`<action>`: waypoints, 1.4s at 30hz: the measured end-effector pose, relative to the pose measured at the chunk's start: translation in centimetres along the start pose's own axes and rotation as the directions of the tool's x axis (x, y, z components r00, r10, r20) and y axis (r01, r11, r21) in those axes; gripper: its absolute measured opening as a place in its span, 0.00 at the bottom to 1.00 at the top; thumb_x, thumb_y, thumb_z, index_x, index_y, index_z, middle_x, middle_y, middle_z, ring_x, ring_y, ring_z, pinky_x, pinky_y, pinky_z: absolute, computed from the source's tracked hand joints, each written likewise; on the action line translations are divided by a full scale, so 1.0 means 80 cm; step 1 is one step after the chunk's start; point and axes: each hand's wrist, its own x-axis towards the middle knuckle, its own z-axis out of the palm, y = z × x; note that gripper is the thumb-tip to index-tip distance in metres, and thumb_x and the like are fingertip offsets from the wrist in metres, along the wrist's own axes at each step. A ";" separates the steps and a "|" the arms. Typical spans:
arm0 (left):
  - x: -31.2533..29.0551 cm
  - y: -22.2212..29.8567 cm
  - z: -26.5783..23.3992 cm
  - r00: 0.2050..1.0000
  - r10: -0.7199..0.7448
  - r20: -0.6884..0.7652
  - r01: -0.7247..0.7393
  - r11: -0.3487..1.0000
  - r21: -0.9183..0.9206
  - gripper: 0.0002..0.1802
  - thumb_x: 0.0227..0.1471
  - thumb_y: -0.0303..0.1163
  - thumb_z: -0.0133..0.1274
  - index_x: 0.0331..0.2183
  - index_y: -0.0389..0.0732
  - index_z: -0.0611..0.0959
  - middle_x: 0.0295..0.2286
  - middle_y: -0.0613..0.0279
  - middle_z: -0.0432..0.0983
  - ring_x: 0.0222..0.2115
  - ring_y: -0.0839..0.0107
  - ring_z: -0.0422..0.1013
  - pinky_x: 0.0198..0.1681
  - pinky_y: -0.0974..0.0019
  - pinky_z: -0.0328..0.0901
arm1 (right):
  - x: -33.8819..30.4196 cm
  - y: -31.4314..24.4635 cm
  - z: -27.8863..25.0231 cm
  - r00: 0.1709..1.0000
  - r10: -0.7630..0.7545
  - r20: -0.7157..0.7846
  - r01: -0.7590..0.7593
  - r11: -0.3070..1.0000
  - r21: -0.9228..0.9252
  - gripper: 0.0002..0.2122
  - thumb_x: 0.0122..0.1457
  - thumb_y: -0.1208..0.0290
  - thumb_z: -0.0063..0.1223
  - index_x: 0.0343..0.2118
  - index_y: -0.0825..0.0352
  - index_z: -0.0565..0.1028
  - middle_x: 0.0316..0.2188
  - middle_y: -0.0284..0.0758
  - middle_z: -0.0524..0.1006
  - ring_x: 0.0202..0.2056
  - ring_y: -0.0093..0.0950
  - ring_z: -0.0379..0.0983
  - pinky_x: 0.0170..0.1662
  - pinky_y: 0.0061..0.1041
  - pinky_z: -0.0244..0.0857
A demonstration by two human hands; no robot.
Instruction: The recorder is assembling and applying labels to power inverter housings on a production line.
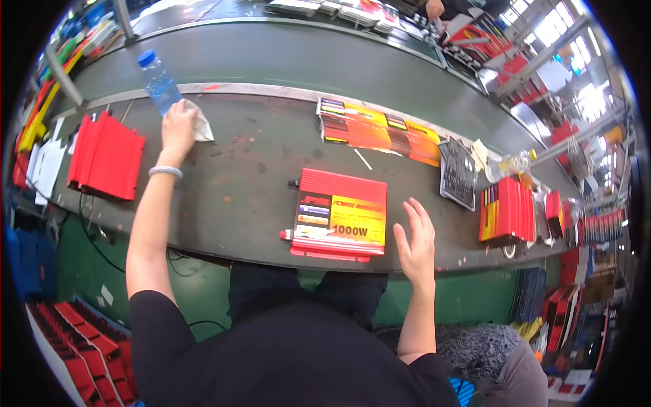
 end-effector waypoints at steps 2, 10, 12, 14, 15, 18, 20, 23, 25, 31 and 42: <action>0.009 -0.006 0.001 1.000 0.020 -0.012 -0.021 0.999 -0.042 0.09 0.45 0.26 0.52 0.31 0.41 0.84 0.46 0.56 0.72 0.48 0.58 0.68 0.50 0.56 0.63 | -0.002 0.000 -0.005 0.999 0.043 -0.021 -0.043 0.999 0.001 0.21 0.59 0.63 0.51 0.53 0.68 0.68 0.56 0.41 0.66 0.58 0.41 0.60 0.61 0.39 0.49; -0.024 0.013 -0.129 0.918 -0.367 -0.147 0.143 0.655 -0.742 0.09 0.56 0.31 0.50 0.32 0.35 0.79 0.24 0.63 0.74 0.26 0.77 0.69 0.32 0.72 0.62 | -0.001 0.007 -0.002 0.947 0.220 -0.234 -0.061 0.839 0.540 0.09 0.64 0.73 0.45 0.41 0.71 0.75 0.41 0.37 0.73 0.44 0.27 0.69 0.48 0.24 0.61; -0.064 0.040 -0.183 0.964 -0.263 -0.030 0.112 0.507 -0.855 0.07 0.56 0.28 0.48 0.31 0.33 0.78 0.23 0.69 0.70 0.25 0.82 0.63 0.28 0.76 0.58 | 0.001 -0.024 -0.008 0.938 0.119 -0.325 0.056 0.875 0.482 0.09 0.63 0.72 0.45 0.37 0.71 0.76 0.37 0.38 0.74 0.40 0.29 0.70 0.44 0.25 0.63; -0.107 0.078 -0.227 0.984 -0.127 0.125 0.168 0.420 -0.892 0.06 0.56 0.24 0.46 0.31 0.33 0.77 0.23 0.70 0.69 0.24 0.83 0.63 0.27 0.78 0.56 | -0.003 -0.050 -0.003 0.947 -0.031 -0.321 0.198 0.841 0.503 0.11 0.61 0.67 0.47 0.36 0.70 0.77 0.36 0.41 0.75 0.40 0.34 0.71 0.45 0.29 0.64; -0.125 0.105 -0.249 0.974 0.008 0.226 0.211 0.322 -0.923 0.05 0.53 0.22 0.46 0.30 0.34 0.76 0.23 0.70 0.70 0.24 0.81 0.64 0.28 0.74 0.59 | -0.005 -0.065 0.001 0.951 -0.166 -0.260 0.280 0.820 0.500 0.14 0.60 0.63 0.49 0.38 0.70 0.77 0.39 0.43 0.76 0.43 0.38 0.72 0.45 0.32 0.65; -0.171 0.174 -0.267 0.835 0.480 0.270 0.076 0.385 -0.920 0.08 0.31 0.24 0.53 0.23 0.34 0.75 0.20 0.54 0.69 0.23 0.57 0.70 0.26 0.62 0.64 | -0.019 -0.124 0.027 0.915 -0.381 0.136 0.170 0.668 0.725 0.35 0.50 0.51 0.59 0.56 0.71 0.65 0.53 0.44 0.70 0.52 0.42 0.68 0.56 0.36 0.59; -0.196 0.217 -0.265 0.862 0.489 0.132 -0.071 0.375 -0.924 0.07 0.32 0.22 0.54 0.23 0.36 0.76 0.21 0.56 0.71 0.23 0.56 0.70 0.26 0.60 0.65 | -0.034 -0.148 0.046 0.887 -0.405 0.223 0.146 0.703 0.697 0.32 0.44 0.63 0.66 0.52 0.70 0.66 0.49 0.45 0.71 0.48 0.43 0.70 0.51 0.34 0.63; -0.215 0.224 -0.262 0.885 0.391 0.253 0.069 0.428 -0.901 0.05 0.36 0.21 0.53 0.24 0.36 0.78 0.21 0.55 0.73 0.22 0.56 0.71 0.26 0.61 0.65 | -0.056 -0.130 0.053 0.913 -0.340 0.224 0.151 0.795 0.588 0.21 0.44 0.66 0.66 0.41 0.68 0.74 0.32 0.37 0.77 0.34 0.36 0.74 0.39 0.32 0.66; -0.220 0.226 -0.259 0.871 0.398 0.289 0.113 0.409 -0.905 0.05 0.37 0.22 0.54 0.24 0.36 0.78 0.20 0.55 0.73 0.22 0.56 0.71 0.26 0.61 0.65 | -0.062 -0.122 0.045 0.939 -0.316 0.136 0.193 0.811 0.552 0.17 0.44 0.67 0.66 0.38 0.67 0.76 0.28 0.35 0.77 0.31 0.34 0.74 0.36 0.30 0.66; -0.224 0.258 -0.252 0.885 0.443 0.144 -0.097 0.479 -0.873 0.05 0.34 0.23 0.55 0.19 0.37 0.75 0.18 0.57 0.69 0.20 0.59 0.68 0.23 0.62 0.62 | -0.083 -0.107 0.037 0.889 -0.309 0.337 0.103 0.854 0.510 0.14 0.42 0.71 0.65 0.34 0.67 0.76 0.27 0.35 0.76 0.30 0.34 0.74 0.35 0.30 0.65; -0.228 0.285 -0.218 0.654 0.744 0.133 0.116 0.075 -0.990 0.08 0.41 0.25 0.60 0.29 0.39 0.81 0.29 0.60 0.77 0.30 0.58 0.74 0.32 0.62 0.69 | -0.095 -0.045 0.019 0.833 -0.173 0.525 -0.535 -0.018 0.844 0.12 0.57 0.64 0.54 0.33 0.69 0.72 0.28 0.42 0.75 0.32 0.33 0.71 0.36 0.32 0.64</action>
